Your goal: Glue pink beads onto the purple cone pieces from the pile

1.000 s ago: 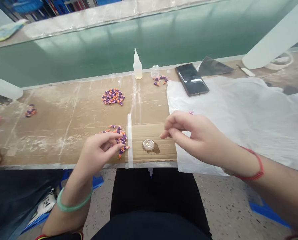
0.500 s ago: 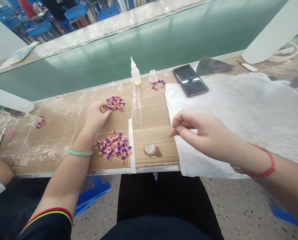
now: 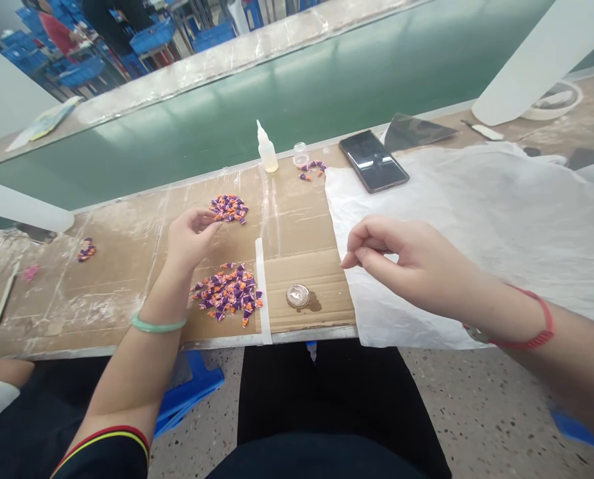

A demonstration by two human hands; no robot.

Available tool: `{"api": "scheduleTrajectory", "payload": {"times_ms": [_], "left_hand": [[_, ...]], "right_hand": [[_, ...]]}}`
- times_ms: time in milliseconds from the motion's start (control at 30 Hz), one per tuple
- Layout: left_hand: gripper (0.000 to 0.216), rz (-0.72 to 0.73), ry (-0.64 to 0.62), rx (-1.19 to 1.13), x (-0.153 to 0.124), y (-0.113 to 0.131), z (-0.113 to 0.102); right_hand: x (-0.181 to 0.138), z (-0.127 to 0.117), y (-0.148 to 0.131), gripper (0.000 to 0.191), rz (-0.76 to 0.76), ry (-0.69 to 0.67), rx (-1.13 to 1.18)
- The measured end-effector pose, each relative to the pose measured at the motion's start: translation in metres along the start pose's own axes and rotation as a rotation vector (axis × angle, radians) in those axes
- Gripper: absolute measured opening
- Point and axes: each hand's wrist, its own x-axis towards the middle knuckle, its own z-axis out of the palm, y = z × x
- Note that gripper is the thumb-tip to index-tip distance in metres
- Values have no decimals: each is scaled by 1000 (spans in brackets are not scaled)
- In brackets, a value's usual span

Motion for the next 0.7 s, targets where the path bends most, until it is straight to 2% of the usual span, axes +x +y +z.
{"api": "scheduleTrajectory", "payload": {"times_ms": [67, 167, 233, 333, 433, 567, 633, 700], "left_hand": [[29, -61, -66, -251, -10, 7, -2], [25, -126, -180, -491, -25, 18, -3], [22, -119, -189, -570, -33, 24, -3], [21, -123, -132, -620, -45, 33, -6], [24, -241, -164, -723, -56, 39, -11], [25, -407, -317, -793, -72, 44, -17], [22, -428, -312, -778, -81, 46, -16], [19, -383, -249, -738, -90, 48, -13]], "right_hand": [[-2, -3, 2, 24, 18, 24, -2], [-6, -10, 6, 23, 69, 89, 9], [-9, -16, 7, 19, 96, 144, 35], [-11, -25, 13, 13, 94, 223, 78], [-10, -34, 29, 6, 100, 280, 27], [-3, -36, 59, 7, 122, 171, -156], [2, -32, 71, 8, 101, 107, -232], [5, -27, 79, 7, 88, 68, -279]]}}
